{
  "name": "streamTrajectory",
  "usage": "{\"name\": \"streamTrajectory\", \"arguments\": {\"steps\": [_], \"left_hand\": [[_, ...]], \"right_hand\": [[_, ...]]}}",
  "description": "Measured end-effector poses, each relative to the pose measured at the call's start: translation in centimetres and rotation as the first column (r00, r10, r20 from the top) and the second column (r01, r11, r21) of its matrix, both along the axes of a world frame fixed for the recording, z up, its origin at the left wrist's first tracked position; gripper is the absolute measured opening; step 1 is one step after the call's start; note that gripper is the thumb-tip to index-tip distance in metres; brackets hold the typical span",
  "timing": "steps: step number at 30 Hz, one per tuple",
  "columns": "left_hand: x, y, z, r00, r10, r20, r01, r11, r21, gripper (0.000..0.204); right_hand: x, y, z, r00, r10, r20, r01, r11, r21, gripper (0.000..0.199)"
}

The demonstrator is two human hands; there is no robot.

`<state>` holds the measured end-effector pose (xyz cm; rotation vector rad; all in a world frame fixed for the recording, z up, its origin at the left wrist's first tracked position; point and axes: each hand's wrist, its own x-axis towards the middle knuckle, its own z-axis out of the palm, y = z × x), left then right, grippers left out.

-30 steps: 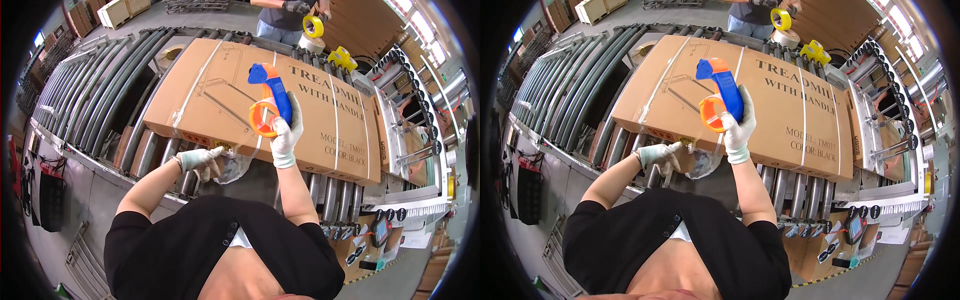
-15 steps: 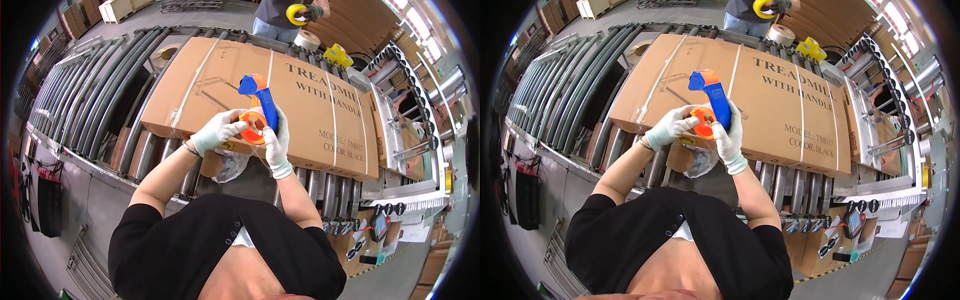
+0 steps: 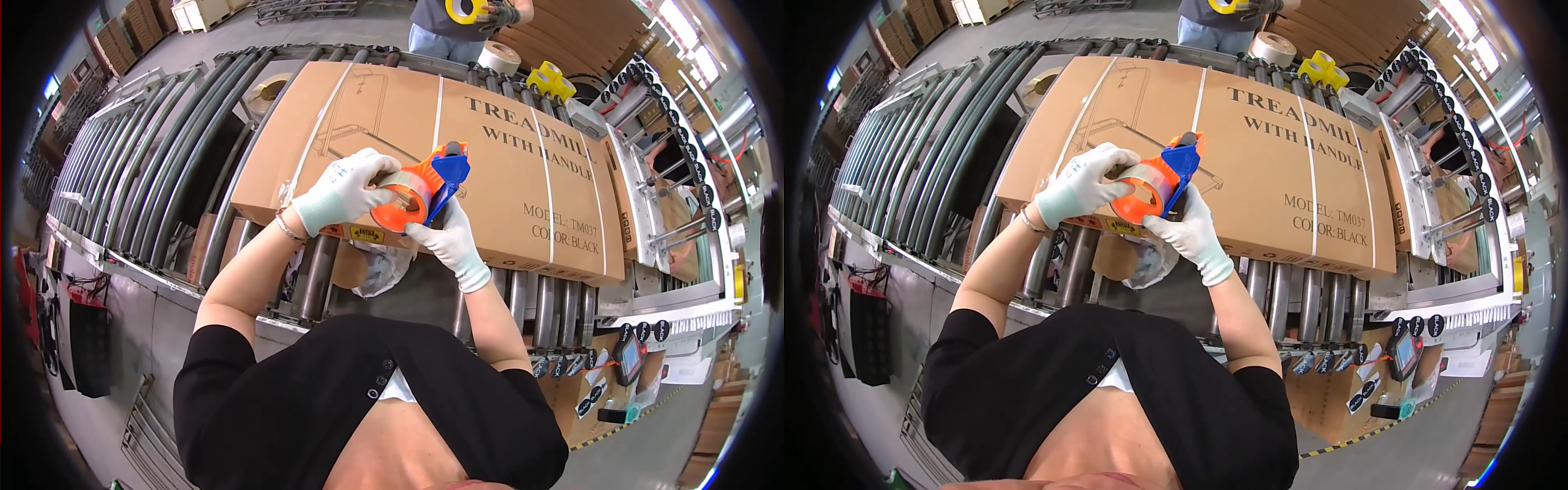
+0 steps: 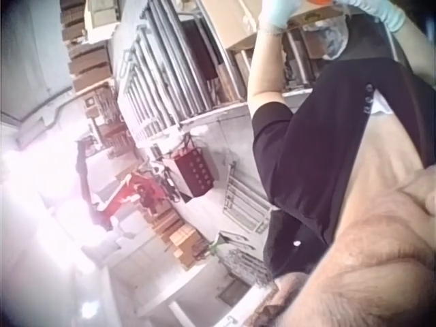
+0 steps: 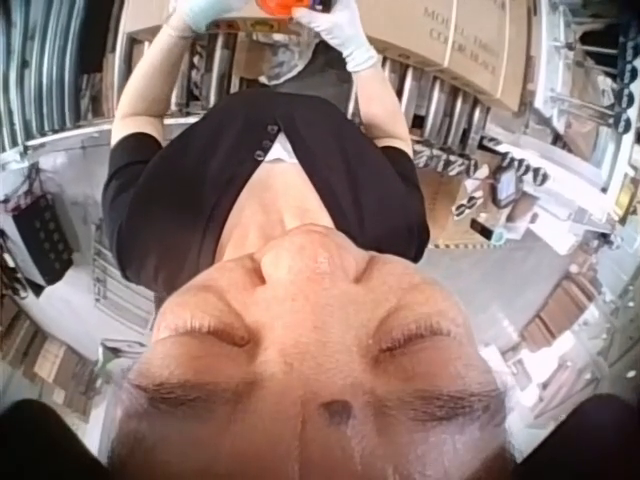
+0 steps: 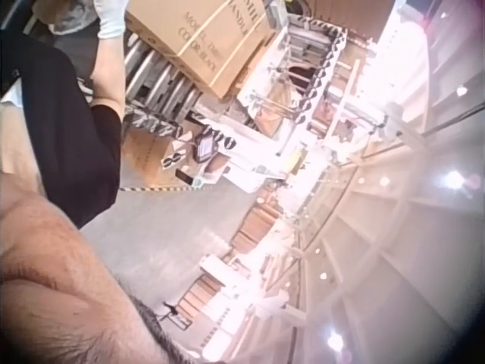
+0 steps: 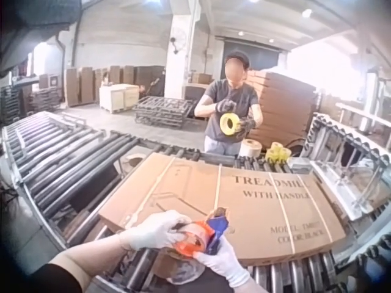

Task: Applying labels to components and sealing a large treadmill box with a tape dispenser.

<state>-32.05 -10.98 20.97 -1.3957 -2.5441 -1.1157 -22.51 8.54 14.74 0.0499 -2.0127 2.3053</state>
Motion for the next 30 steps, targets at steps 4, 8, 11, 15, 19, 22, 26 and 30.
{"name": "streamTrajectory", "arguments": {"steps": [4,8,11,15,19,22,26,30], "left_hand": [[0.2,-0.6,0.4,0.998,-0.043,0.038,0.046,0.996,-0.074,0.038],[0.0,-0.7,1.1,0.992,-0.115,0.044,0.117,0.992,-0.054,0.038],[-0.8,-0.8,1.0,0.98,-0.16,0.115,0.155,0.986,0.056,0.038],[-0.8,0.0,-0.2,0.951,-0.105,0.292,0.06,0.985,0.16,0.037],[-0.7,0.5,-0.5,0.972,-0.091,0.219,0.065,0.991,0.121,0.031],[-0.5,0.9,-0.9,0.993,-0.093,0.07,0.083,0.987,0.135,0.025],[-0.3,1.3,-0.2,0.98,-0.063,-0.191,0.083,0.991,0.1,0.026],[-0.9,1.5,0.9,0.938,-0.133,-0.32,0.151,0.988,0.031,0.028]], "right_hand": [[-0.1,0.6,1.5,0.996,0.026,0.085,-0.043,0.979,0.199,0.078],[-0.5,1.0,3.2,0.993,0.054,0.101,-0.082,0.953,0.292,0.077],[-0.5,0.8,4.1,0.994,0.033,0.106,-0.065,0.95,0.305,0.075],[-0.3,0.5,3.7,0.993,0.032,0.116,-0.061,0.964,0.257,0.077],[-0.1,0.8,2.9,0.997,0.013,0.077,-0.038,0.942,0.332,0.078],[0.2,1.5,2.6,0.996,0.033,0.084,-0.053,0.97,0.236,0.079],[-0.3,3.1,3.2,0.984,0.13,0.119,-0.157,0.954,0.256,0.081],[-1.3,5.1,1.8,0.979,0.122,0.164,-0.161,0.955,0.251,0.075]]}}
